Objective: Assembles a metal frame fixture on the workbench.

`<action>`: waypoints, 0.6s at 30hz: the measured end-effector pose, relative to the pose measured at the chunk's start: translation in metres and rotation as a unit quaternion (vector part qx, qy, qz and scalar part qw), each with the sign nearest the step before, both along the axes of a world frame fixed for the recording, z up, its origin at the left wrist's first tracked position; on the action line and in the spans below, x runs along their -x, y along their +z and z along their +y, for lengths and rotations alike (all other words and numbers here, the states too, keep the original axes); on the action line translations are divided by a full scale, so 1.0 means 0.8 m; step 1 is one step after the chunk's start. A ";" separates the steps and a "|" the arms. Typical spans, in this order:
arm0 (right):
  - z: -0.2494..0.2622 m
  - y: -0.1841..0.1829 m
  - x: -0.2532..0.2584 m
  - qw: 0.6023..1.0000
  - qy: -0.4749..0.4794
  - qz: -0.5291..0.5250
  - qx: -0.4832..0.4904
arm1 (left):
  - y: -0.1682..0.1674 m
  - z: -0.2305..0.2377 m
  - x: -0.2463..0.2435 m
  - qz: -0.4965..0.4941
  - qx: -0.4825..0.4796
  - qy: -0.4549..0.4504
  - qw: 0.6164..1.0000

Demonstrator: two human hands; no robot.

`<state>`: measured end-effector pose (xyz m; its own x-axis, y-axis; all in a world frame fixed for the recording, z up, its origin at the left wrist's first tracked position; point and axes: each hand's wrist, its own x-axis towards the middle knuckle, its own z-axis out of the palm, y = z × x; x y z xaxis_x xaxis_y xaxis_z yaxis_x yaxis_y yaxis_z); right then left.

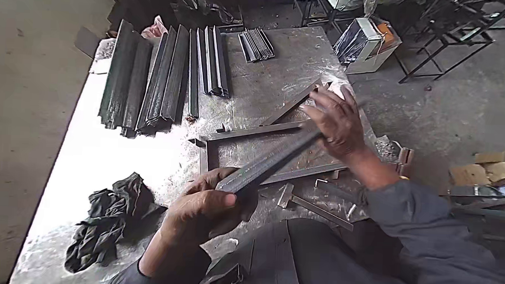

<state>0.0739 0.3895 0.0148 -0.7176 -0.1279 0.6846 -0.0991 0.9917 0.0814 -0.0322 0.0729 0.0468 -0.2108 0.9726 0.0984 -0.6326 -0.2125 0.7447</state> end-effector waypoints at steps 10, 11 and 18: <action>0.088 -0.011 0.006 0.817 -0.224 -0.282 0.449 | -0.094 0.061 -0.007 0.527 0.267 0.147 0.793; 0.103 -0.020 0.015 0.799 -0.245 -0.297 0.462 | -0.114 0.064 -0.016 0.609 0.300 0.113 0.725; 0.169 -0.106 0.043 0.789 -0.345 -0.314 0.400 | -0.186 0.056 -0.045 0.699 0.351 0.113 0.613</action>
<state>0.0394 0.5245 -0.0701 -0.6576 0.7337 -0.1712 0.7150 0.5362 -0.4485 0.0036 0.1180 -0.1017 -0.5350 0.8401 -0.0898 0.7135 0.5062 0.4845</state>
